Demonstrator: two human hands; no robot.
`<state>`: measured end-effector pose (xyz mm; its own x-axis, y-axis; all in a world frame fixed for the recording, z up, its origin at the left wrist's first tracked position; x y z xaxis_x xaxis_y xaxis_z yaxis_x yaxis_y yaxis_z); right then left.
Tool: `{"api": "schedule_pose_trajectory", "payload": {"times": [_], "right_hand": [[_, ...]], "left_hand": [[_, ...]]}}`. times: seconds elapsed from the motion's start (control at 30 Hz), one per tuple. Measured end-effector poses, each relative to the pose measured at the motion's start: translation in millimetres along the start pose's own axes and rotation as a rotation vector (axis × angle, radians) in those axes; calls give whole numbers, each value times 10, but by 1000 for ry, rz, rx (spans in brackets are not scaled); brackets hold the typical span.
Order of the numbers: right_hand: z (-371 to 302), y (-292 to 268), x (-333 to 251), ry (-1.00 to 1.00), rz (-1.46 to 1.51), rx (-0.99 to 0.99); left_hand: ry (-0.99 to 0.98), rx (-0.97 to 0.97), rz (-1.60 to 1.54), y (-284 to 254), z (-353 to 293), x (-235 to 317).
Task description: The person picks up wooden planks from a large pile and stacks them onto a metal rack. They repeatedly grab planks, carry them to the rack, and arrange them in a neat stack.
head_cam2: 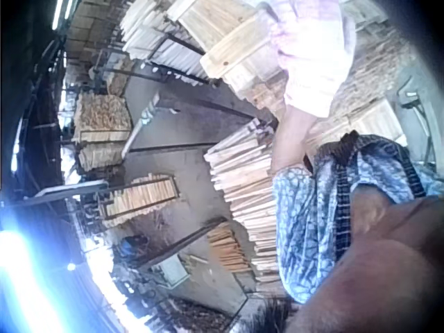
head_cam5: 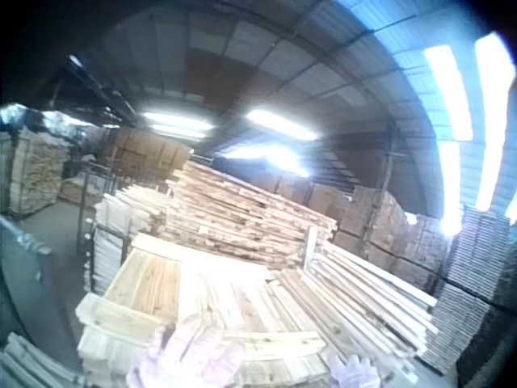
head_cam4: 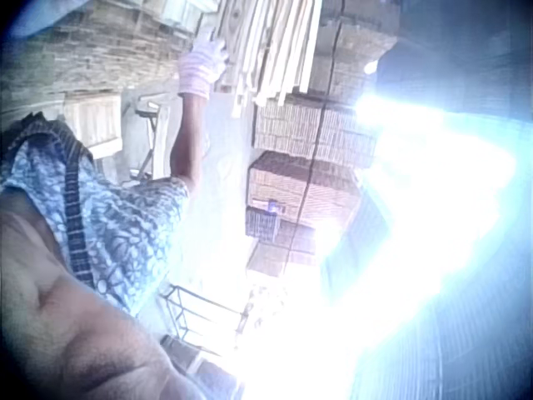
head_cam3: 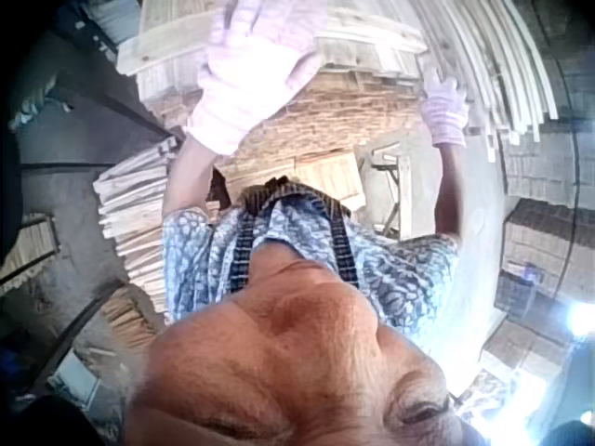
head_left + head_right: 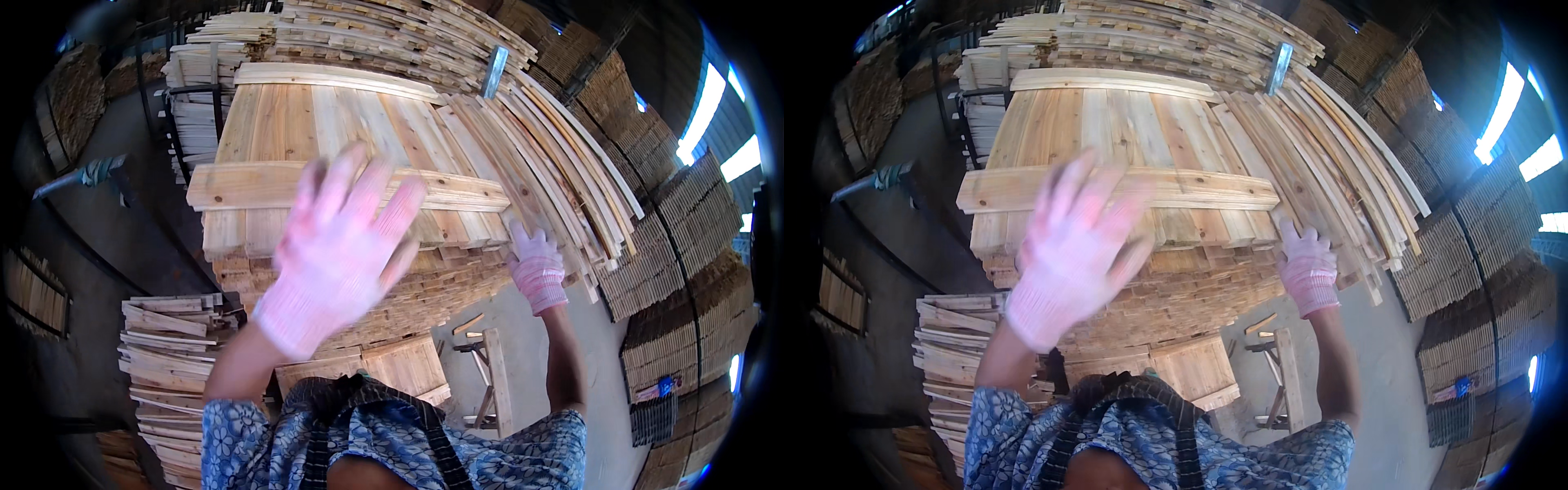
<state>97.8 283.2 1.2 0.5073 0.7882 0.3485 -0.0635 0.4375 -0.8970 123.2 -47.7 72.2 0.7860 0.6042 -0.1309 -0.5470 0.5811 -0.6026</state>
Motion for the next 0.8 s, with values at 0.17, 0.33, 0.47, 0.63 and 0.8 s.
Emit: {"api": "schedule_pose_trajectory", "payload": {"times": [0.17,0.33,0.47,0.63,0.8], "right_hand": [[-119,-431,200,62,-196,318],[-5,-681,197,31,490,278],[188,-758,-185,-219,1090,41],[112,-894,-831,-109,614,71],[-1348,-1395,-1357,-727,875,844]], "left_hand": [[-159,-498,208,1017,-45,-468],[-191,-534,228,1060,-139,-529],[-153,-501,195,1058,-51,-482],[-127,-291,140,814,33,-400],[-161,76,76,-520,-751,-308]]}}
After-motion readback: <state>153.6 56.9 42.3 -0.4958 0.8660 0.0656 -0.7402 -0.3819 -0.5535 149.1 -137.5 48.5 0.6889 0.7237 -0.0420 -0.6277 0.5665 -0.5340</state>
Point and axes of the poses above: each hand's wrist, its own z-axis towards the middle knuckle, its own y-axis out of the palm, x = y × z, the point moved 10 cm from there along z, towards the middle knuckle, and after that the axes turned 12 degrees about y, right-handed, at the moved point
